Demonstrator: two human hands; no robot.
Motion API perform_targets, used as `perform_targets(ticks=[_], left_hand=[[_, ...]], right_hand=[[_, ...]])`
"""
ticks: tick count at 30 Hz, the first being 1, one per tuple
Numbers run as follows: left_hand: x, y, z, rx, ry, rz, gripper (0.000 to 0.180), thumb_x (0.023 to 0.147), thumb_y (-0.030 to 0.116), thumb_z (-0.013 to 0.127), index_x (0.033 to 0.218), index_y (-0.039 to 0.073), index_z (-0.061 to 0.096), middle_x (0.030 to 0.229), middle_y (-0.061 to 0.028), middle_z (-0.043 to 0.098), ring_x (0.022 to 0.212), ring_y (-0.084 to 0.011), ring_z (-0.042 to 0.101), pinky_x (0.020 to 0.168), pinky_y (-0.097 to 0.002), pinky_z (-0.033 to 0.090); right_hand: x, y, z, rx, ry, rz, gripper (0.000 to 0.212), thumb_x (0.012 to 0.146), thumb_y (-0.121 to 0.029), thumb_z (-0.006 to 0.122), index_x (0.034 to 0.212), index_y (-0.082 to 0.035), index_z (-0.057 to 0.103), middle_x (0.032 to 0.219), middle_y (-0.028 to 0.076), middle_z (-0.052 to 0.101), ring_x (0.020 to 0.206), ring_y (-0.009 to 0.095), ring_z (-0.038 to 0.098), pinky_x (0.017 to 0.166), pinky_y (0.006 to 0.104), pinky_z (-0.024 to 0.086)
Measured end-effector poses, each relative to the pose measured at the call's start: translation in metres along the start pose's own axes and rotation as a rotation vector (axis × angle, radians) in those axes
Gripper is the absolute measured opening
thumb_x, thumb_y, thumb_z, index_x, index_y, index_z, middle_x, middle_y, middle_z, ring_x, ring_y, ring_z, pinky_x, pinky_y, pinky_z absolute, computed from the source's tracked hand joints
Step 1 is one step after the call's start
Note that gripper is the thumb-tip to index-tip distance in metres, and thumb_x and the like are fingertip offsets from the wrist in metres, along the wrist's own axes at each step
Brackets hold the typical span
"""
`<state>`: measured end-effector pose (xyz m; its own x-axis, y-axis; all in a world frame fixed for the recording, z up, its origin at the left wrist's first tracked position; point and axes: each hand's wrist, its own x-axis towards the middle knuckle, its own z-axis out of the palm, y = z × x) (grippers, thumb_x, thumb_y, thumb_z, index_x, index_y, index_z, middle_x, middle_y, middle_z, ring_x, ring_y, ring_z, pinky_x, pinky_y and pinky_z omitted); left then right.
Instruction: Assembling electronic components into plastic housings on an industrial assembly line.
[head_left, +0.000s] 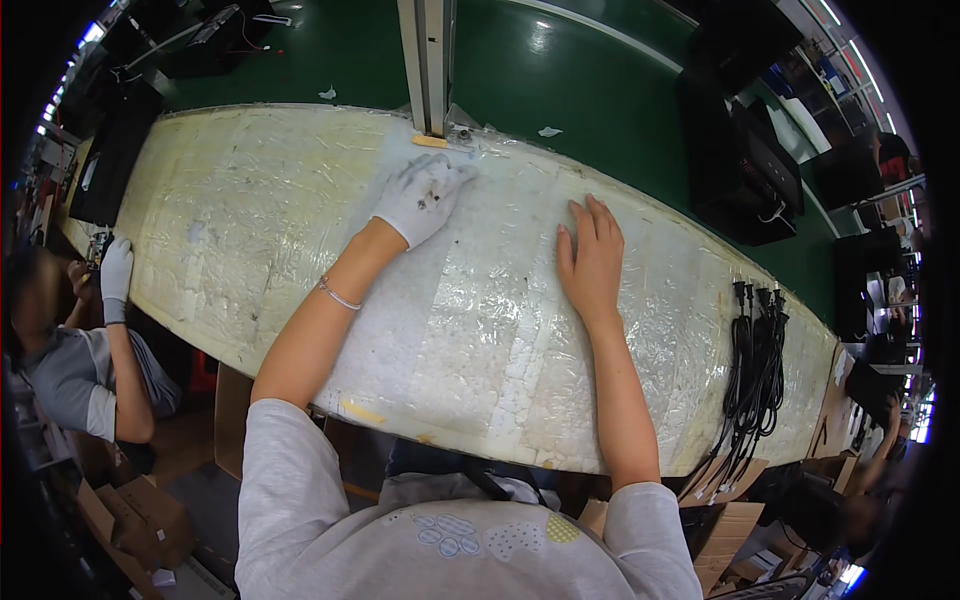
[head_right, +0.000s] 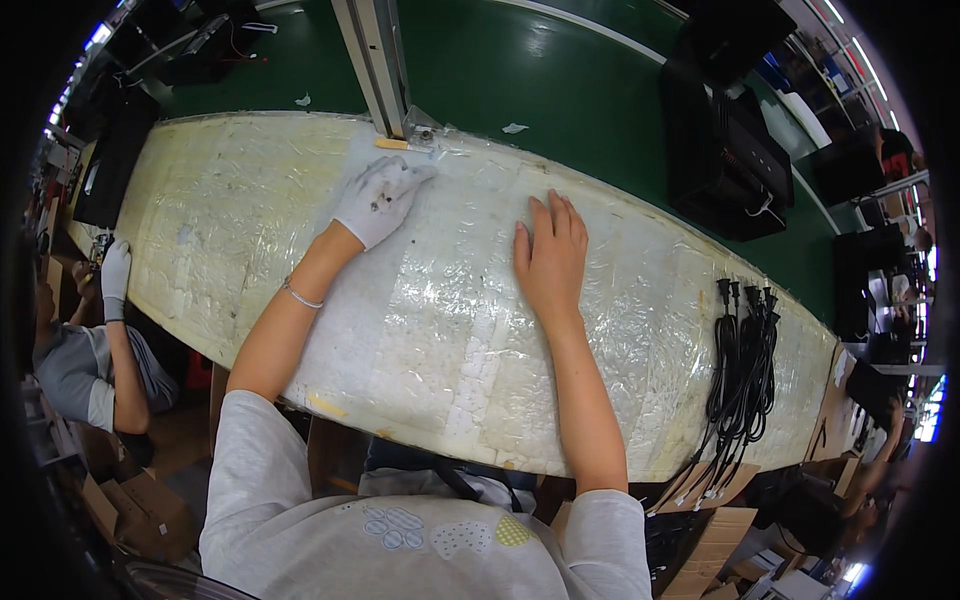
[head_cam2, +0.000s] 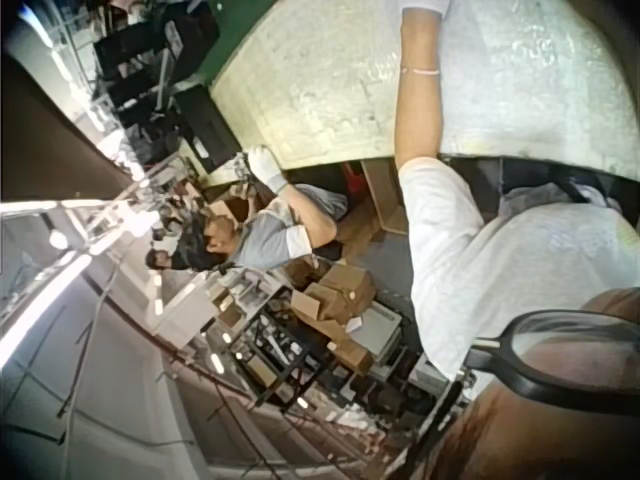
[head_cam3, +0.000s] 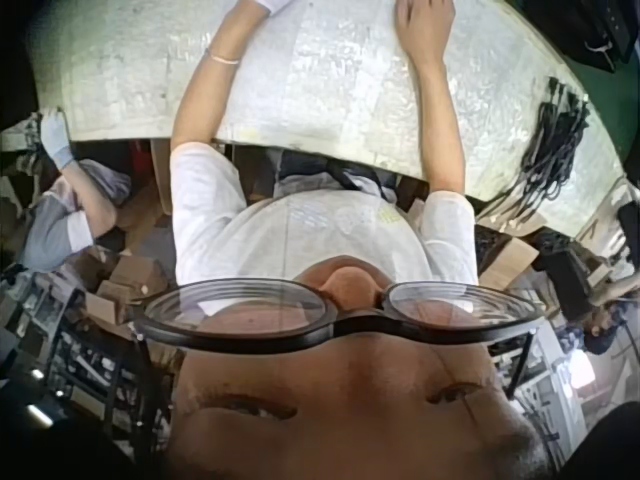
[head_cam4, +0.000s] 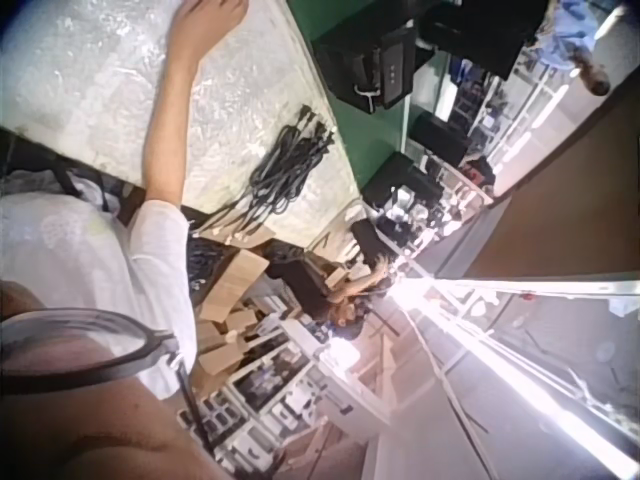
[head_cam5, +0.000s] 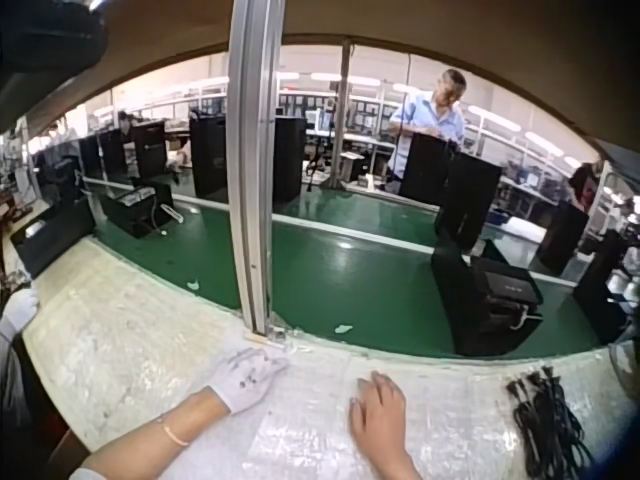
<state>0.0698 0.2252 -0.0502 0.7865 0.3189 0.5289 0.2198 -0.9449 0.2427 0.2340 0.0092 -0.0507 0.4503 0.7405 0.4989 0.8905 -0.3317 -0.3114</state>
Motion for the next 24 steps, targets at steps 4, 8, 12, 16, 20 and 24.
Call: perform_targets(ticks=[4, 8, 12, 16, 20, 24], left_hand=[[0.000, 0.000, 0.000, 0.007, -0.013, -0.001, 0.030, 0.086, 0.010, 0.056, 0.113, 0.021, 0.068, 0.081, -0.0066, 0.051, 0.086, -0.0241, 0.058, 0.079, -0.0346, 0.050], [-0.002, 0.000, 0.001, 0.030, -0.008, -0.064, 0.030, 0.087, 0.012, 0.057, 0.112, 0.022, 0.068, 0.085, -0.0064, 0.054, 0.090, -0.0250, 0.059, 0.082, -0.0352, 0.050], [-0.002, -0.001, 0.008, 0.012, 0.009, -0.013, 0.027, 0.088, 0.014, 0.056, 0.110, 0.022, 0.069, 0.090, -0.0070, 0.058, 0.092, -0.0263, 0.060, 0.084, -0.0371, 0.050], [0.003, 0.006, 0.004, 0.036, -0.013, -0.062, 0.025, 0.089, 0.016, 0.055, 0.109, 0.020, 0.069, 0.096, -0.0082, 0.062, 0.096, -0.0270, 0.061, 0.088, -0.0380, 0.050], [0.007, 0.003, -0.004, -0.023, -0.129, -0.139, 0.025, 0.090, 0.016, 0.053, 0.109, 0.014, 0.069, 0.107, -0.0088, 0.066, 0.105, -0.0281, 0.061, 0.094, -0.0373, 0.049], [-0.004, 0.000, 0.001, -0.111, -0.050, -0.125, 0.023, 0.089, 0.016, 0.051, 0.103, 0.010, 0.069, 0.113, -0.0111, 0.066, 0.106, -0.0299, 0.062, 0.096, -0.0392, 0.048]], right_hand=[[0.000, 0.001, 0.000, 0.003, 0.000, -0.001, 0.035, 0.090, -0.016, 0.059, 0.122, -0.003, 0.058, 0.135, 0.020, 0.051, 0.126, 0.038, 0.045, 0.106, 0.0463, 0.034], [-0.001, -0.001, -0.001, 0.010, 0.004, -0.006, 0.035, 0.089, -0.016, 0.059, 0.121, -0.003, 0.058, 0.134, 0.020, 0.051, 0.126, 0.038, 0.046, 0.106, 0.0461, 0.034], [0.000, 0.001, -0.003, 0.031, 0.014, 0.009, 0.034, 0.089, -0.016, 0.059, 0.120, -0.002, 0.058, 0.132, 0.021, 0.052, 0.125, 0.038, 0.045, 0.106, 0.0463, 0.033], [-0.001, 0.003, -0.002, 0.055, 0.025, 0.014, 0.033, 0.088, -0.016, 0.059, 0.118, -0.001, 0.059, 0.131, 0.021, 0.052, 0.125, 0.038, 0.045, 0.106, 0.0465, 0.032], [0.002, 0.001, 0.003, 0.089, 0.054, -0.027, 0.033, 0.087, -0.016, 0.059, 0.118, -0.002, 0.059, 0.130, 0.021, 0.053, 0.124, 0.038, 0.046, 0.105, 0.0469, 0.033], [0.000, 0.004, 0.009, 0.051, 0.063, -0.041, 0.034, 0.087, -0.016, 0.060, 0.118, -0.003, 0.060, 0.128, 0.022, 0.054, 0.121, 0.039, 0.048, 0.103, 0.0476, 0.037]])
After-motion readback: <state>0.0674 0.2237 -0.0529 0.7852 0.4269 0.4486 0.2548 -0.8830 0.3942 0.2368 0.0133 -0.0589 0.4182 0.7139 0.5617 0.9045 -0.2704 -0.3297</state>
